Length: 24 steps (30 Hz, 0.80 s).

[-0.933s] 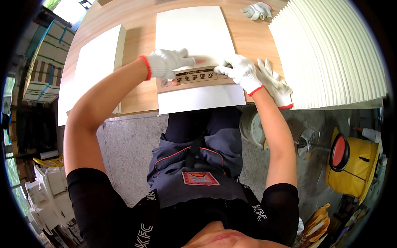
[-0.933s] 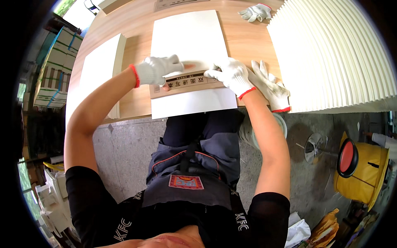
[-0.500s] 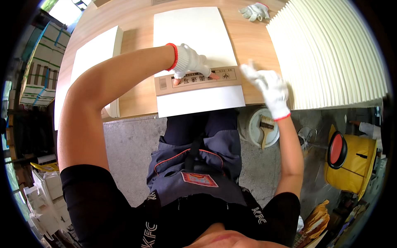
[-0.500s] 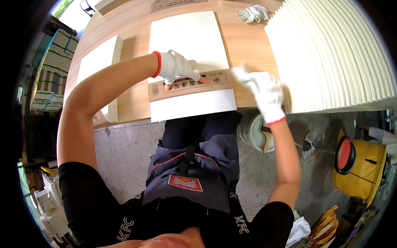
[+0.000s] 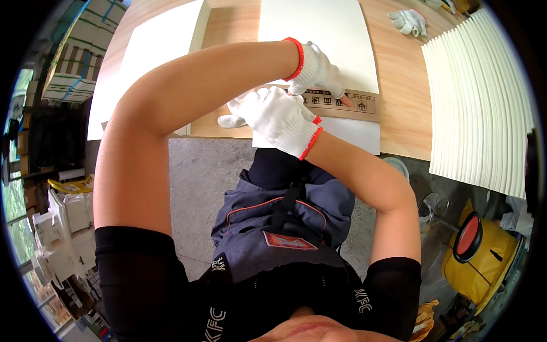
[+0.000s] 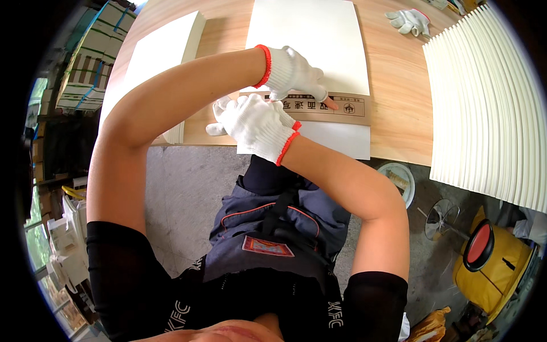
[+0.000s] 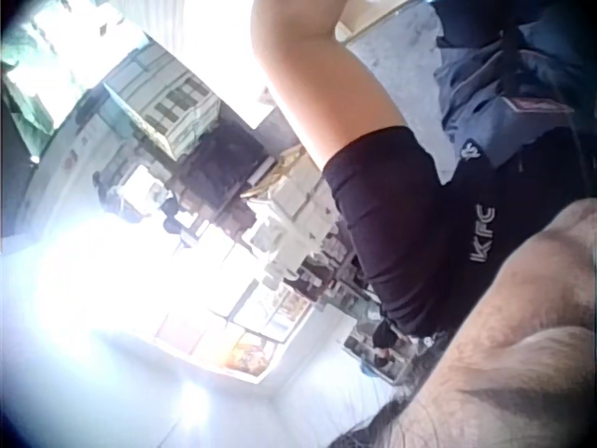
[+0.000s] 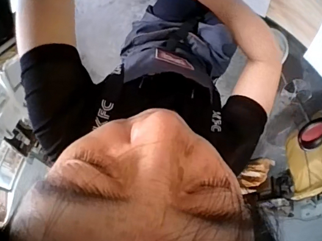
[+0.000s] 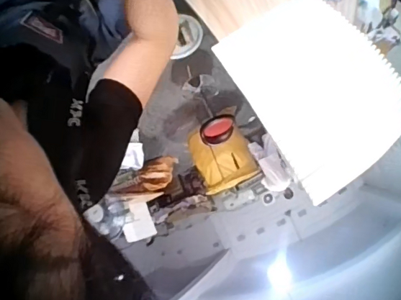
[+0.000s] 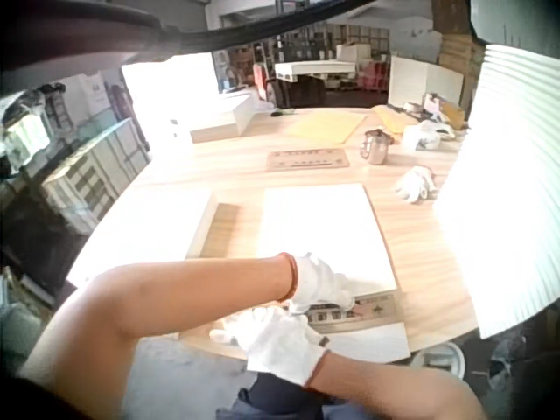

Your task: The person repeatedly picks up stacks of white paper sheets from a table, aligns them, and places them onto a growing pile. The person wears white gloves while performing this repetitive stacking task in a warehouse setting.

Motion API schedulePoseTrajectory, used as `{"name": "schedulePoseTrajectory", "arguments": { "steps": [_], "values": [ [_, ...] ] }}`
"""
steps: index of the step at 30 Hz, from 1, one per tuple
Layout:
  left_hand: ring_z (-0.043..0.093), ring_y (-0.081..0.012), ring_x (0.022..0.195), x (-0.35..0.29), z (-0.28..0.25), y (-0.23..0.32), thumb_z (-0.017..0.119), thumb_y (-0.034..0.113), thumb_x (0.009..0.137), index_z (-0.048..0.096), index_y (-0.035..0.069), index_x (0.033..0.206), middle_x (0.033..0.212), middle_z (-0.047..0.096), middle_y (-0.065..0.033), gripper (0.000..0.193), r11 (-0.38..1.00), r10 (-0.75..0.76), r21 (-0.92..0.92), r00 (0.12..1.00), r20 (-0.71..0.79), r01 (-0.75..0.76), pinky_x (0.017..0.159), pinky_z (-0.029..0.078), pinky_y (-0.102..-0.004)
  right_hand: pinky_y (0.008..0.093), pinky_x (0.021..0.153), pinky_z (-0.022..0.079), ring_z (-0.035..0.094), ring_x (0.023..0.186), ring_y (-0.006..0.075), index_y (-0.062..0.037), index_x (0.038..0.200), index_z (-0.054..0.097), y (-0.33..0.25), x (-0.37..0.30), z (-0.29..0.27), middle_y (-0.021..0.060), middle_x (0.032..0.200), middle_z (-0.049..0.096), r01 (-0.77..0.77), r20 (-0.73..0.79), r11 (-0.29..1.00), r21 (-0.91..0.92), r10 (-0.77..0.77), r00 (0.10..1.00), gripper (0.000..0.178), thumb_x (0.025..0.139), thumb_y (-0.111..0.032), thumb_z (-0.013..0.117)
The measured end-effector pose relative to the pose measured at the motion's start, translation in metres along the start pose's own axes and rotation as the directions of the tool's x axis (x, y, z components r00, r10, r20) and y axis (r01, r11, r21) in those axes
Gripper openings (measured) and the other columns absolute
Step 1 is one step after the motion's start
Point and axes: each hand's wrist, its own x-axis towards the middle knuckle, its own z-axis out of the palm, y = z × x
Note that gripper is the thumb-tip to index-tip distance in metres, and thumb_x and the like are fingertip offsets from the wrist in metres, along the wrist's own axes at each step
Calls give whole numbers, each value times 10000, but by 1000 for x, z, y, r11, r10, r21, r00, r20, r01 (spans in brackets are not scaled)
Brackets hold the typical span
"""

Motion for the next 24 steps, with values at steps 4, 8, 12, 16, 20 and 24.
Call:
{"name": "schedulePoseTrajectory", "arguments": {
  "steps": [4, 8, 12, 16, 20, 24],
  "values": [
    [625, -315, 1126, -2, -5, 2, 816, 98, 719, 151, 579, 1489, 1437, 382, -56, 1126, 1000, 9, -19, 999, 43, -8, 840, 583, -502, 381, 564, 571, 692, 745, 217, -85, 1228, 580, 6, -4, -10, 82, 762, 659, -30, -8, 989, 143, 32, 999, 403, 948, -375, 570],
    [642, -349, 1095, -3, 3, 0, 861, 173, 667, 330, 475, 1457, 1406, 398, -90, 998, 999, -23, 49, 1000, -6, 23, 794, 587, -508, 368, 576, 576, 705, 718, 221, -167, 1200, 604, 52, -46, -51, 63, 748, 673, -136, 206, 982, 134, 107, 973, 315, 972, -371, 526],
    [649, -363, 1079, -9, -4, 3, 901, 199, 590, 339, 505, 1447, 1435, 421, -84, 1070, 999, 33, -1, 997, -68, -33, 817, 584, -500, 349, 545, 529, 663, 651, 208, -134, 1254, 566, 122, -142, -97, 87, 797, 663, -145, 365, 958, -248, 231, 902, 342, 926, -228, 538],
    [648, -343, 1079, -4, 10, 8, 824, 141, 703, 298, 577, 1456, 1562, 364, -29, 1017, 999, 7, -33, 981, -192, -14, 872, 572, -406, 351, 623, 516, 635, 807, 178, -177, 1287, 561, 160, -186, -135, 45, 992, 631, 10, 441, 811, -585, 307, 844, 371, 920, -227, 536],
    [512, -324, 1259, -11, 52, 72, 658, 71, 834, 500, 348, 1392, 1433, 489, -56, 642, 980, -180, -58, 734, -655, 188, 1030, 458, -405, 379, 760, 511, 624, 902, 190, -199, 1287, 568, 151, -160, -161, 18, 1103, 622, -230, 377, 757, -611, 535, 756, 383, 947, -368, 522],
    [493, -348, 1278, -57, 90, 152, 494, -30, 880, 444, 127, 1423, 1419, 481, -121, 568, -97, -648, -761, 621, -441, -642, 1073, 422, -458, 417, 962, 452, 600, 1046, 219, -216, 1287, 580, 128, -160, -126, 7, 1190, 616, -248, 187, 910, -331, 322, 928, 397, 944, -413, 549]
  ]
}}
